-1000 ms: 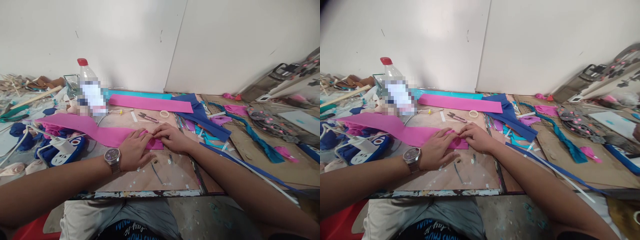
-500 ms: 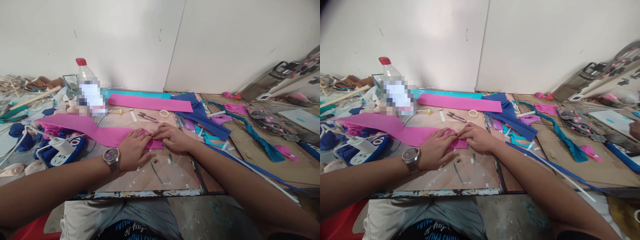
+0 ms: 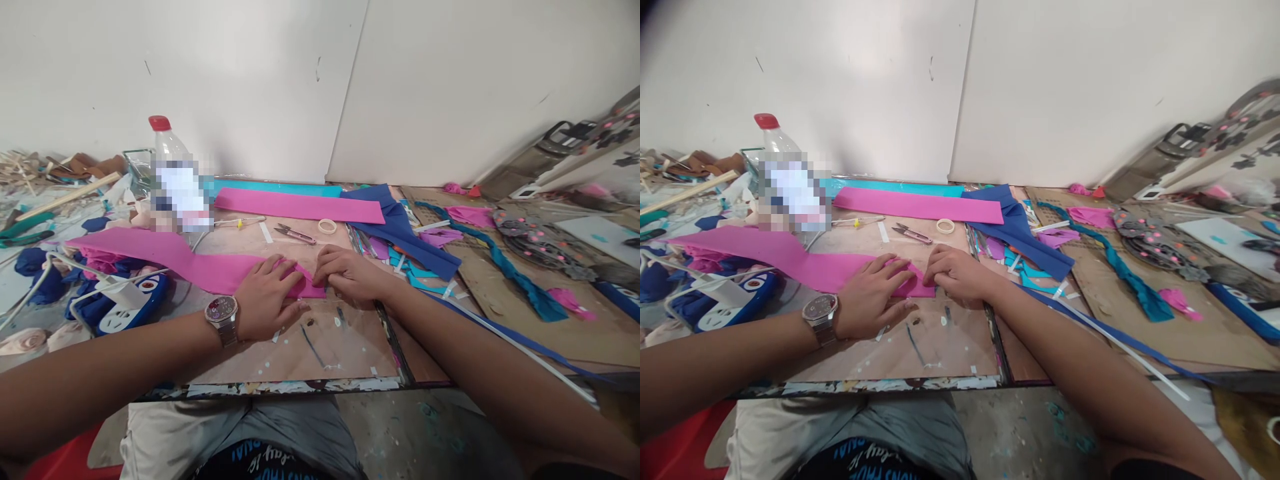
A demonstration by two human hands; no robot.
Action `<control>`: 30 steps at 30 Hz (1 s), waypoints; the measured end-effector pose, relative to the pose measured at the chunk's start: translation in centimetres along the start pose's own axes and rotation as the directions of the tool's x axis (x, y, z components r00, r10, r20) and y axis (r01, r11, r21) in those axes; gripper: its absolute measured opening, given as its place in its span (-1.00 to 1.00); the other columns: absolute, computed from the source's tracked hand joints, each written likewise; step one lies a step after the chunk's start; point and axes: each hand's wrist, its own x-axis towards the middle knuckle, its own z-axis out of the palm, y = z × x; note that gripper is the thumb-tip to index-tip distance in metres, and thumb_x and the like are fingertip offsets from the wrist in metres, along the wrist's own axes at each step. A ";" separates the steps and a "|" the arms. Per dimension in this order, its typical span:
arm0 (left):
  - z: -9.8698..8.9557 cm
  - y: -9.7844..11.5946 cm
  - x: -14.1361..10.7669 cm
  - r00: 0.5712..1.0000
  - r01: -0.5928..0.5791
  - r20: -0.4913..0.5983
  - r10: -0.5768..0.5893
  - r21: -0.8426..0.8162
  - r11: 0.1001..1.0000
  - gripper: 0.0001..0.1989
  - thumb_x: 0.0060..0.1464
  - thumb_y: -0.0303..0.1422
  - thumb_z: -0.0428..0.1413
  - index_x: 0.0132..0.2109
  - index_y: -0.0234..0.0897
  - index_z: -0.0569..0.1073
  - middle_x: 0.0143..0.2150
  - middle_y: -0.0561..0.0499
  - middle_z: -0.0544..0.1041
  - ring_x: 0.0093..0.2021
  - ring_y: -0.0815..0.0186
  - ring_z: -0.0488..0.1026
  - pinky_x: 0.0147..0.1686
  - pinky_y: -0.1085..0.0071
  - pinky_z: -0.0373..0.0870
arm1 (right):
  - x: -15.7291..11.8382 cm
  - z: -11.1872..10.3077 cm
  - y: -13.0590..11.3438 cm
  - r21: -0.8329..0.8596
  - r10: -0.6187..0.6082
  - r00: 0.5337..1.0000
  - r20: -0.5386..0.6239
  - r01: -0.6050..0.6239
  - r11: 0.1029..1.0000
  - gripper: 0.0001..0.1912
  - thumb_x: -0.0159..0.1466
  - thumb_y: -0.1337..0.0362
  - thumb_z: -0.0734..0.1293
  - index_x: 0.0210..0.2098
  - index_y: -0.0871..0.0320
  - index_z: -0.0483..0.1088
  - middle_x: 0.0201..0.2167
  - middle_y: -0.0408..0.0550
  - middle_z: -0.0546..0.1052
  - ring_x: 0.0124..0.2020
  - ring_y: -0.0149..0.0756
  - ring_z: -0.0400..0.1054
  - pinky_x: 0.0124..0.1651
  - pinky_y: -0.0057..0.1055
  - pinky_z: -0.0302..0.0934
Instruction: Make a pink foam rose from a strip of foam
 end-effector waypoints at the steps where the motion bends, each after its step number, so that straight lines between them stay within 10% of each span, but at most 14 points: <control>1: 0.0 0.0 0.0 1.000 -0.001 -0.002 0.001 0.003 1.000 -0.47 0.30 0.05 -0.04 0.18 -0.22 0.42 0.33 -0.21 0.36 0.34 -0.15 0.19 0.25 -0.13 0.25 | 0.0 -0.1 -0.1 0.003 0.006 1.000 0.006 -0.006 1.000 -0.60 0.19 0.53 0.19 -0.33 0.10 0.64 -0.38 -0.05 0.61 -0.13 -0.14 0.37 0.03 -0.21 0.32; 19: 0.1 0.0 -0.1 1.000 0.004 -0.024 -0.005 -0.029 1.000 -0.46 0.29 0.02 0.00 0.23 -0.20 0.41 0.32 -0.22 0.38 0.33 -0.14 0.21 0.24 -0.14 0.25 | -0.3 0.3 0.3 -0.062 0.083 0.996 0.020 -0.081 0.995 -0.50 0.18 0.50 0.19 -0.05 0.15 0.64 -0.35 -0.01 0.59 -0.28 -0.25 0.43 -0.15 -0.35 0.27; 30: 0.0 0.1 -0.1 1.000 0.008 -0.018 -0.009 -0.024 1.000 -0.48 0.29 0.02 0.00 0.19 -0.22 0.43 0.33 -0.22 0.38 0.32 -0.13 0.22 0.24 -0.14 0.25 | -0.6 -0.1 1.7 -0.032 0.010 0.995 0.097 -0.007 0.999 -0.62 0.15 0.52 0.24 -0.28 0.13 0.66 -0.39 -0.05 0.60 -0.30 -0.30 0.46 -0.12 -0.38 0.30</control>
